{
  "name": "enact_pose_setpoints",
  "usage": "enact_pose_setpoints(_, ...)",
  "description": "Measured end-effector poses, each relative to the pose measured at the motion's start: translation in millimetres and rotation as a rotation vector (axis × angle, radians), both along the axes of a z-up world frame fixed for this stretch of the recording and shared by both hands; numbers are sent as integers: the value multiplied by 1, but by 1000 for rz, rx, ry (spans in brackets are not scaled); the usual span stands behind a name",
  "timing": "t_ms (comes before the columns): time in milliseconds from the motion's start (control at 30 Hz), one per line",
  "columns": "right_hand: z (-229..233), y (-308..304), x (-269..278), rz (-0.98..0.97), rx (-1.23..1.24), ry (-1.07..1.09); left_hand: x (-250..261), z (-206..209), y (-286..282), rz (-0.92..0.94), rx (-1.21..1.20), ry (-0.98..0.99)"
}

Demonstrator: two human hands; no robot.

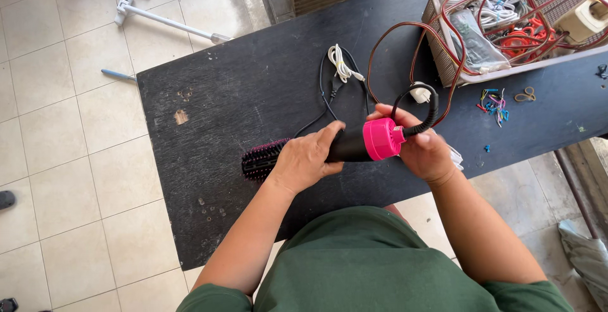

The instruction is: The person wipes a black and pink heated hair brush with a white cloth, cleaning the bristles and handle. They then wipe the attached power cord and plug before wrapping the cord around the brush handle.

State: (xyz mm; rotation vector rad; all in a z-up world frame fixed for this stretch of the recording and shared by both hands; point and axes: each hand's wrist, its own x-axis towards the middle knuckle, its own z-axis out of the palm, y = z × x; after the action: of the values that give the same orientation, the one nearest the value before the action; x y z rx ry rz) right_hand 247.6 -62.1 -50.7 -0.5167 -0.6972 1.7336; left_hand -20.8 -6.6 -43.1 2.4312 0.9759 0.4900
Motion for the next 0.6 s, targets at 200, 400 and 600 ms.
enact_pose_setpoints(200,-44,5,-8,-165,-52,-163,5,24,6,-46,-302,111)
enact_pose_setpoints(400,-35,32,10,-65,-263,-705,-7,18,5,-34,-323,219)
enact_pose_setpoints(600,-29,100,18,-64,-209,-972,-34,3,3,113,-372,221)
